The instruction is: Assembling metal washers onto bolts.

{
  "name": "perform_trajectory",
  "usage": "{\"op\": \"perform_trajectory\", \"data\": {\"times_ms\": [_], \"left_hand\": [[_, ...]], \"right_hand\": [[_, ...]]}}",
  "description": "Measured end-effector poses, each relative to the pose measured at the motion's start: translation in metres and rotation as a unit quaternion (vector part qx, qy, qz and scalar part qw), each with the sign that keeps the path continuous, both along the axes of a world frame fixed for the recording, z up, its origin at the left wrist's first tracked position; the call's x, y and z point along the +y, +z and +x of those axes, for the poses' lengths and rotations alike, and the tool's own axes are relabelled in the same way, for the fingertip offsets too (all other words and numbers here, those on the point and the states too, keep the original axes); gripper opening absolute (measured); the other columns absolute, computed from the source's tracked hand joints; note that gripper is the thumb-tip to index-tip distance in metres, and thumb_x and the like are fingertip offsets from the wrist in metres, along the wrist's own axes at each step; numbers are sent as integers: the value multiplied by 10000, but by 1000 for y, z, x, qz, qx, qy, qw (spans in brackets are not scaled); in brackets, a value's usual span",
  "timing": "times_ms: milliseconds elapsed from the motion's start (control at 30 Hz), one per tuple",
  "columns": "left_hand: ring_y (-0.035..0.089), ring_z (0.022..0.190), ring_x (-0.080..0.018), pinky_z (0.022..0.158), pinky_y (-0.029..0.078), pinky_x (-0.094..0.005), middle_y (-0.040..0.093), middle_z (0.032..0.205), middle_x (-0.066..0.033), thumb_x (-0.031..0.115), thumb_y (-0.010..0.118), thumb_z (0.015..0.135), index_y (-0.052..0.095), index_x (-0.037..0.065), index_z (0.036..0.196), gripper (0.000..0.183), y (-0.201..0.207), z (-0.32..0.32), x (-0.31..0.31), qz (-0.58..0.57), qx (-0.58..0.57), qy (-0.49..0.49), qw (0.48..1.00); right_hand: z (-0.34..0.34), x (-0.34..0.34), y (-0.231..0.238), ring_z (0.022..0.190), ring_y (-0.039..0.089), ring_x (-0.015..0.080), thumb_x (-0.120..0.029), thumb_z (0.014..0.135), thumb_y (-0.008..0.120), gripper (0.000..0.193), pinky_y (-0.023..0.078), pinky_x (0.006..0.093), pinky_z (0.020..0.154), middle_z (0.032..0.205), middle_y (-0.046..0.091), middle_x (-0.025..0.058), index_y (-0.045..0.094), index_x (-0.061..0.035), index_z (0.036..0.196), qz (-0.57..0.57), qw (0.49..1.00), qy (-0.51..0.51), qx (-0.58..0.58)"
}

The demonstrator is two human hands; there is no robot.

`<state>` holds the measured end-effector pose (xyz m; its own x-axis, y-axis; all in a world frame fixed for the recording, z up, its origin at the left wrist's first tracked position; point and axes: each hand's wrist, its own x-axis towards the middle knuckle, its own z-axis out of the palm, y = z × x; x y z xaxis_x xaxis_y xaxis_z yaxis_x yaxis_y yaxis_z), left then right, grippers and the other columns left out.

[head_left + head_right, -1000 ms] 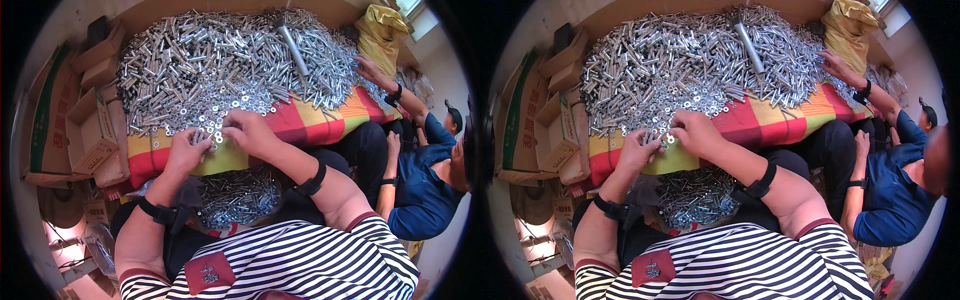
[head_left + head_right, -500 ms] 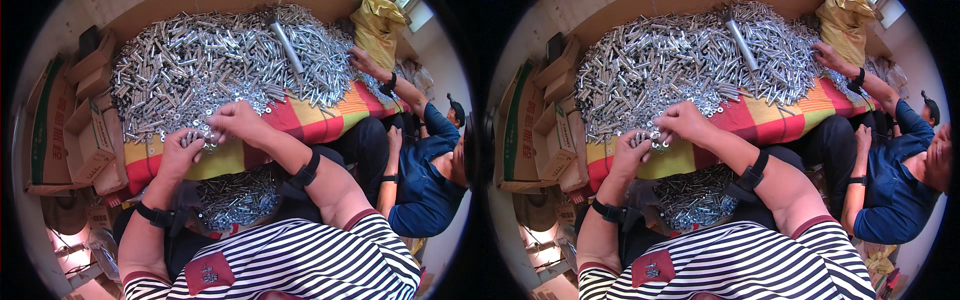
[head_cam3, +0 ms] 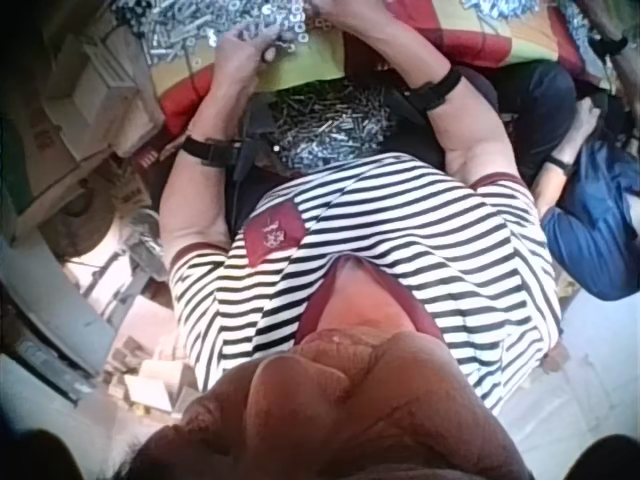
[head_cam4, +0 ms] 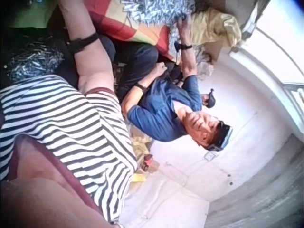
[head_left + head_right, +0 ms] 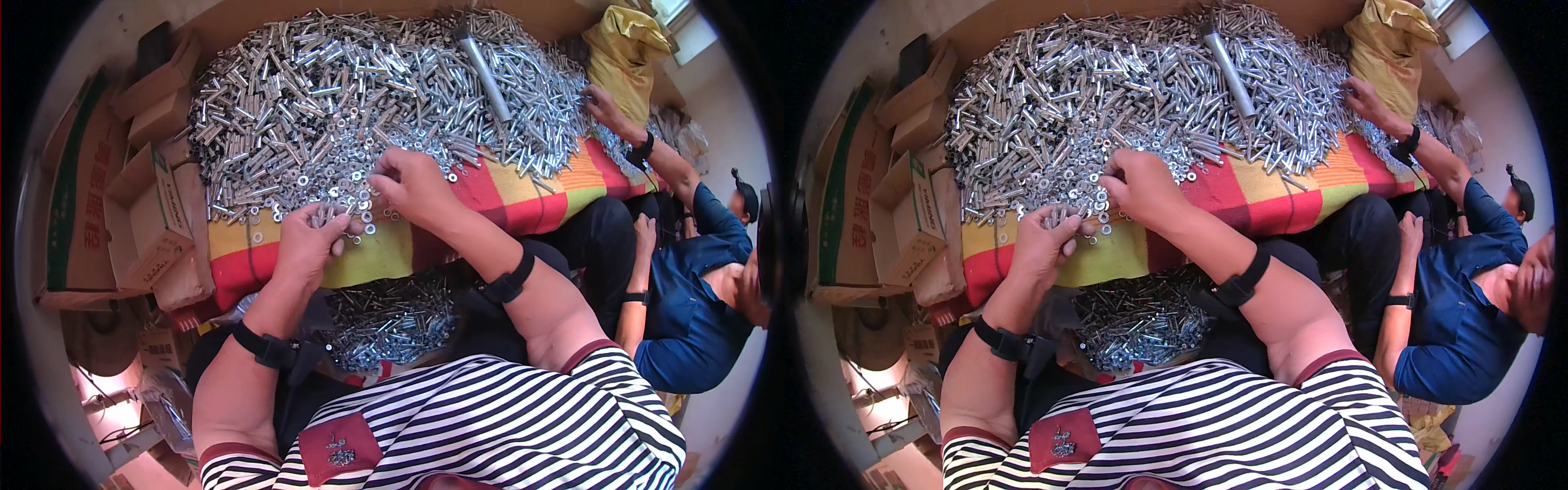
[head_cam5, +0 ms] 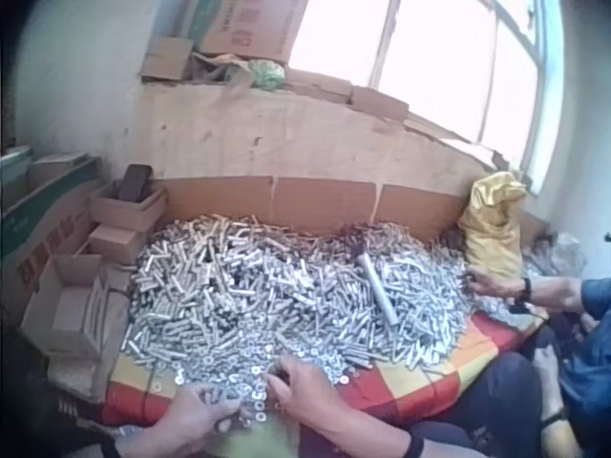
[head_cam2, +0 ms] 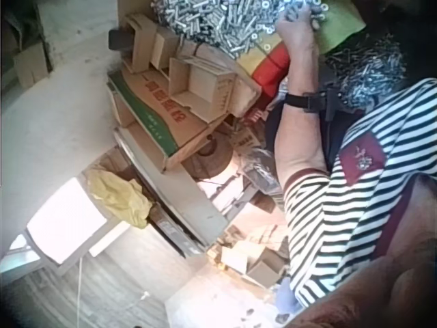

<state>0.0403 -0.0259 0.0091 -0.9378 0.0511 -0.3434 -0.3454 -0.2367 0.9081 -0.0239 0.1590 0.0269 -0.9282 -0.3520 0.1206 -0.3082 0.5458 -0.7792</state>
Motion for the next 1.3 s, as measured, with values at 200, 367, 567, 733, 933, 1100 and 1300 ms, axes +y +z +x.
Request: {"op": "perform_trajectory", "data": {"times_ms": [200, 367, 567, 733, 933, 1100, 1300], "left_hand": [[504, 479, -58, 420, 348, -184, 684, 754, -105, 0, 616, 853, 616, -8, 905, 52, 2, -1, 7, -28, 39, -49, 998], [502, 474, -61, 419, 349, -187, 674, 735, -99, 9, 612, 856, 618, -11, 908, 56, 0, -4, 12, -10, 26, -59, 998], [491, 461, -65, 412, 349, -189, 661, 709, -92, 27, 612, 857, 617, -14, 915, 72, 6, -12, 13, 55, -45, -98, 993], [472, 430, -60, 393, 341, -188, 663, 709, -93, 45, 618, 862, 599, -14, 941, 101, 15, -22, 12, -64, 24, -125, 990], [501, 431, -63, 381, 358, -200, 659, 667, -81, 16, 609, 846, 620, -7, 849, 25, 18, -22, 14, -138, 73, -80, 985], [516, 443, -68, 386, 375, -218, 651, 646, -60, 17, 637, 817, 626, 5, 800, 24, 12, -19, 10, -175, 130, -50, 975], [497, 429, -60, 396, 369, -210, 645, 636, -49, 31, 660, 808, 625, -2, 815, 49, 8, -3, 25, -148, 141, -175, 963]], "right_hand": [[16, 7, -8, 712, 656, 113, -45, 861, 637, 65, 535, 238, 628, 793, 674, 78, 625, 19, 858, -244, 952, 52, -178], [21, 15, -6, 725, 648, 115, -16, 834, 651, 45, 532, 243, 656, 799, 672, 64, 650, 22, 858, -238, 961, 44, -135], [27, 20, -10, 686, 627, 106, -38, 790, 680, 68, 501, 266, 614, 756, 663, 49, 667, 19, 824, -159, 981, 28, 109], [20, 19, -11, 680, 567, 56, -87, 859, 658, 87, 468, 234, 600, 756, 627, 7, 649, -7, 895, -214, 972, 35, -91], [15, 4, -16, 571, 522, 118, -178, 847, 660, 221, 436, 291, 548, 639, 590, 64, 611, 20, 760, -146, 989, -13, -26], [1, 0, -16, 590, 542, 153, -303, 897, 597, 346, 452, 317, 577, 651, 593, 84, 609, 22, 780, -99, 995, 27, -12], [6, -18, -13, 1088, 543, 219, -415, 1005, 372, 538, 398, 345, 995, 1118, 582, 187, 548, 84, 1105, -471, 864, 8, -178]]}}
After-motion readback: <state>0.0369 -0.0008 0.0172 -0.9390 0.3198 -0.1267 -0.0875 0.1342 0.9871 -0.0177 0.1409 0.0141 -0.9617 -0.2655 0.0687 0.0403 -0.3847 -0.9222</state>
